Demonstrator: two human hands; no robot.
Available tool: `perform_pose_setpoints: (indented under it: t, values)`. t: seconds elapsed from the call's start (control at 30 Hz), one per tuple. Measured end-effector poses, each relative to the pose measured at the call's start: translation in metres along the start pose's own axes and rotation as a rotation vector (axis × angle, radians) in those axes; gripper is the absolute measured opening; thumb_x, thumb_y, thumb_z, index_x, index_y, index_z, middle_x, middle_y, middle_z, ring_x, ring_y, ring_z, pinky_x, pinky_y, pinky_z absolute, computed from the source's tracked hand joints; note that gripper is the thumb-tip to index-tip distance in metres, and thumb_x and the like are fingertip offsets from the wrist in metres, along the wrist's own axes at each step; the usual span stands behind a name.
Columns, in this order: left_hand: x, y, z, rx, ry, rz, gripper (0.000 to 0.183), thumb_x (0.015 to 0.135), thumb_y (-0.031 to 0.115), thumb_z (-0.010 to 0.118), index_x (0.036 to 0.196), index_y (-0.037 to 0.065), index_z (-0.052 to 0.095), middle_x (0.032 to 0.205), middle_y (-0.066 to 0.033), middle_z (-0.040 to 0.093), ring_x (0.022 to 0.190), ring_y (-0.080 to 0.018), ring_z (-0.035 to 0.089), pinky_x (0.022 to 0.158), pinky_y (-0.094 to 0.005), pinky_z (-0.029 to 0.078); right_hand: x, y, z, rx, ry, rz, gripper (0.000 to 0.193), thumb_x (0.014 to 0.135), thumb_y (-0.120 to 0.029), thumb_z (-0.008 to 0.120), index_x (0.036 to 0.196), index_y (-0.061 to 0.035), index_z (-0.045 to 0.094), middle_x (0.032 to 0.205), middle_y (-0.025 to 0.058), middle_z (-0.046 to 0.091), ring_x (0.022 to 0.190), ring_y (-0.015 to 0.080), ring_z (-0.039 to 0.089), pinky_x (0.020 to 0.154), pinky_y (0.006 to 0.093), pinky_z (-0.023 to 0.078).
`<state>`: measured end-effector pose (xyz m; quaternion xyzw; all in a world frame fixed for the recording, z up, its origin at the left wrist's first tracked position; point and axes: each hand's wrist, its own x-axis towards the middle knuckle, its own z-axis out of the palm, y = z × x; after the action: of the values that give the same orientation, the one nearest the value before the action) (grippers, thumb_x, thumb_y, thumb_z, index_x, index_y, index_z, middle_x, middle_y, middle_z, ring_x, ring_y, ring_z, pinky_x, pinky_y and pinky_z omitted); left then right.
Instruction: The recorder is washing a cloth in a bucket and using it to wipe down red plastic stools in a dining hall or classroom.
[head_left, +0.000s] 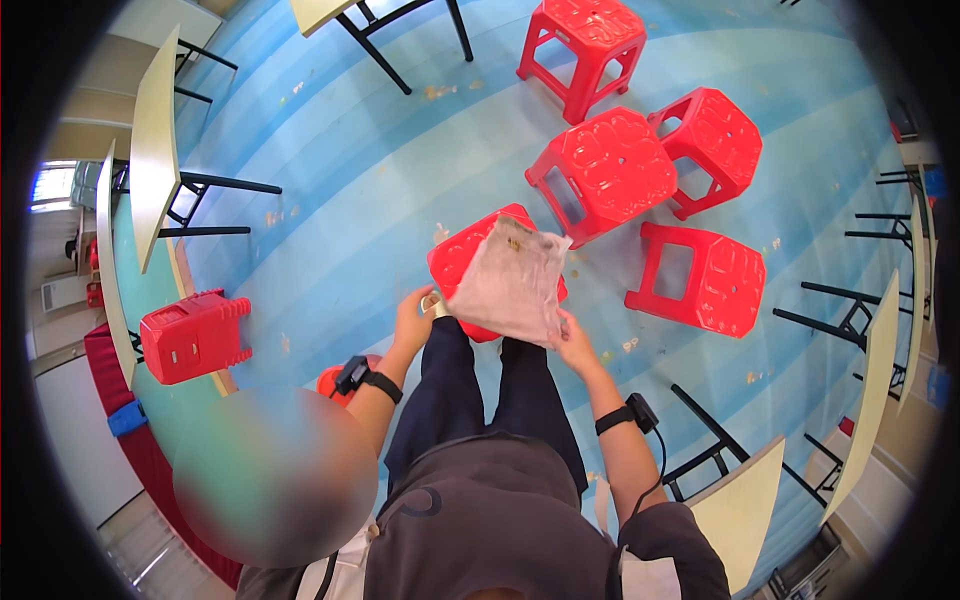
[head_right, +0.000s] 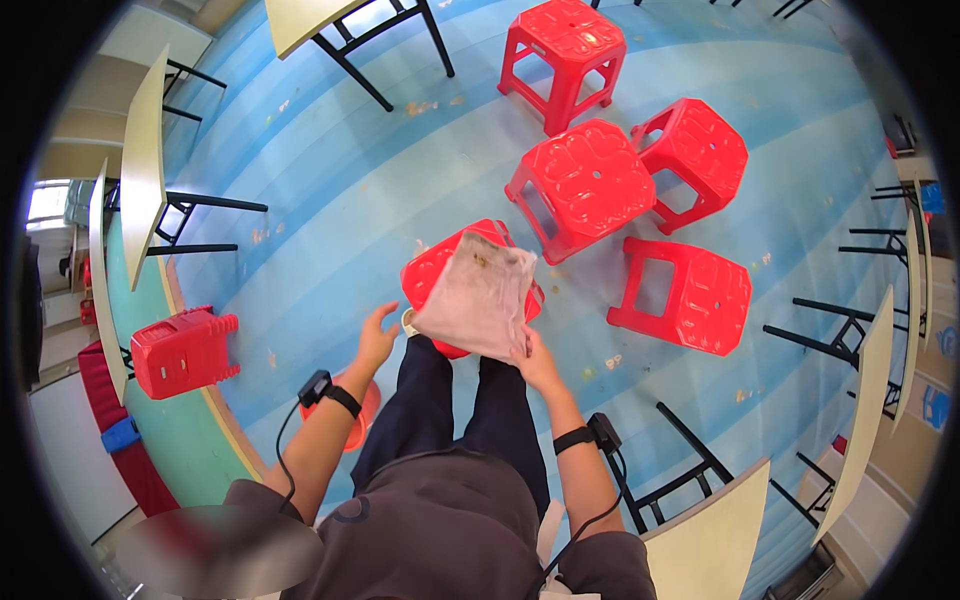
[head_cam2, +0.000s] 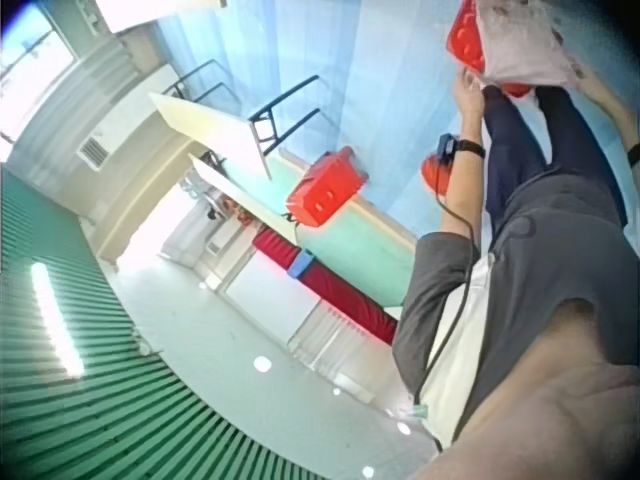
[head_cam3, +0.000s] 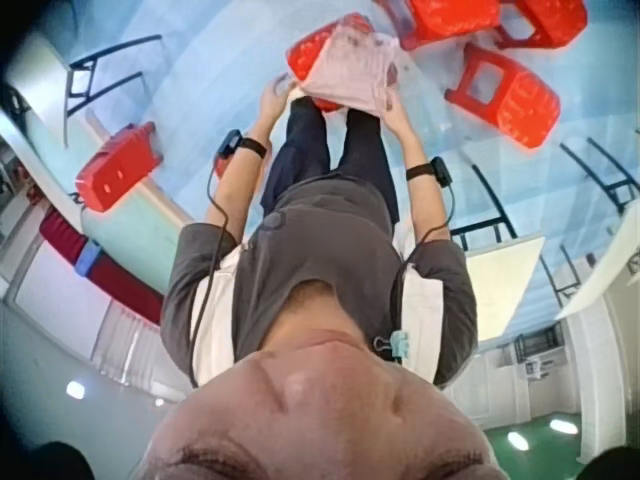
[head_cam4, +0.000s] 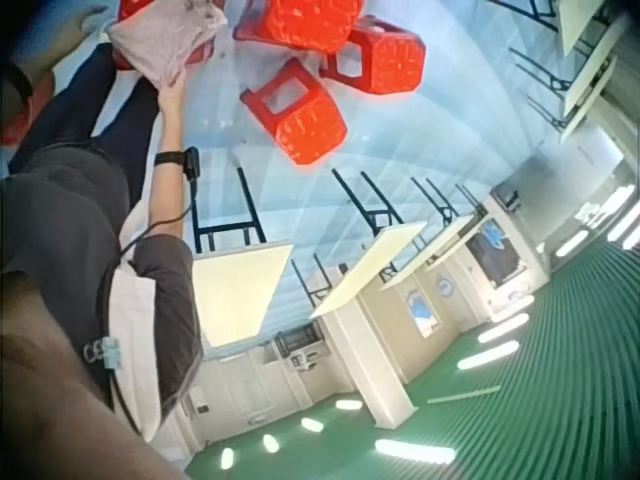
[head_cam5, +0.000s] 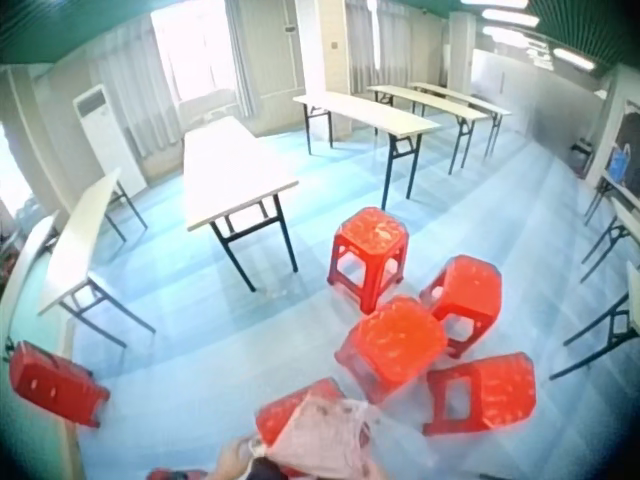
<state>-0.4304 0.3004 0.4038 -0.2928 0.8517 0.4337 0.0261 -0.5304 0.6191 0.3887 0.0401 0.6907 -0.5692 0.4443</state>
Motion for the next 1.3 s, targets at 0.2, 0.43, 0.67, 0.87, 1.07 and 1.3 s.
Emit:
perform_pose_setpoints:
  t: [0.2, 0.43, 0.67, 0.87, 1.07, 1.3]
  values:
    - [-0.010, -0.094, 0.054, -0.272, 0.026, -0.695, 0.062, 0.083, 0.028, 0.068, 0.133, 0.002, 0.043, 0.129, -0.0200, 0.051, 0.120, -0.0292, 0.049, 0.099, -0.0350, 0.039, 0.080, 0.059, 0.004, -0.448, 0.330, -0.044, 0.084, 0.071, -0.026, 0.077, 0.136, 0.0039, 0.033, 0.130, 0.0263, 0.048, 0.121, 0.0369, 0.047, 0.101, 0.0403, 0.038]
    - [0.069, -0.193, 0.122, -1.251, -0.002, -0.808, 0.094, 0.082, 0.062, 0.058, 0.147, 0.008, 0.017, 0.147, -0.0119, 0.031, 0.135, -0.0229, 0.029, 0.110, -0.0401, 0.023, 0.215, 0.066, 0.009, -0.300, 0.191, -0.069, 0.099, 0.055, -0.023, 0.088, 0.135, 0.0035, 0.036, 0.127, 0.0210, 0.052, 0.118, 0.0299, 0.051, 0.099, 0.0365, 0.041]
    - [0.081, -0.112, 0.094, -1.307, -0.106, -0.758, 0.064, 0.086, 0.050, 0.061, 0.126, 0.003, 0.049, 0.118, -0.0091, 0.059, 0.109, -0.0201, 0.055, 0.091, -0.0363, 0.045, 0.181, 0.041, -0.021, -0.393, 0.254, 0.208, 0.070, 0.063, -0.008, 0.082, 0.124, -0.0026, 0.047, 0.114, 0.0112, 0.061, 0.101, 0.0225, 0.060, 0.088, 0.0352, 0.048]
    - [0.044, -0.139, 0.006, -1.211, -0.036, -0.576, 0.063, 0.088, 0.060, 0.051, 0.110, 0.000, 0.054, 0.106, -0.0068, 0.061, 0.100, -0.0137, 0.054, 0.087, -0.0293, 0.042, 0.148, -0.029, 0.045, -0.004, 0.139, 0.070, 0.066, 0.068, 0.009, 0.066, 0.128, -0.0054, 0.043, 0.113, 0.0108, 0.059, 0.102, 0.0258, 0.059, 0.088, 0.0379, 0.049]
    - [0.057, -0.085, -0.152, -1.367, 0.355, -0.392, 0.047, 0.093, 0.049, 0.049, 0.102, 0.003, 0.057, 0.099, -0.0033, 0.060, 0.093, -0.0113, 0.053, 0.082, -0.0275, 0.042, 0.182, -0.132, 0.148, 0.120, -0.097, -0.047, 0.082, 0.069, 0.011, 0.063, 0.140, -0.0074, 0.029, 0.116, 0.0110, 0.056, 0.102, 0.0257, 0.059, 0.088, 0.0373, 0.049]
    - [0.027, 0.000, -0.363, -0.572, 0.835, -0.219, 0.043, 0.088, 0.044, 0.059, 0.081, 0.002, 0.054, 0.069, -0.0139, 0.059, 0.065, -0.0276, 0.059, 0.059, -0.0369, 0.043, 0.226, -0.178, 0.308, 0.369, -0.476, -0.003, 0.074, 0.072, 0.004, 0.064, 0.138, -0.0123, 0.034, 0.129, 0.0091, 0.052, 0.115, 0.0278, 0.053, 0.095, 0.0425, 0.045]
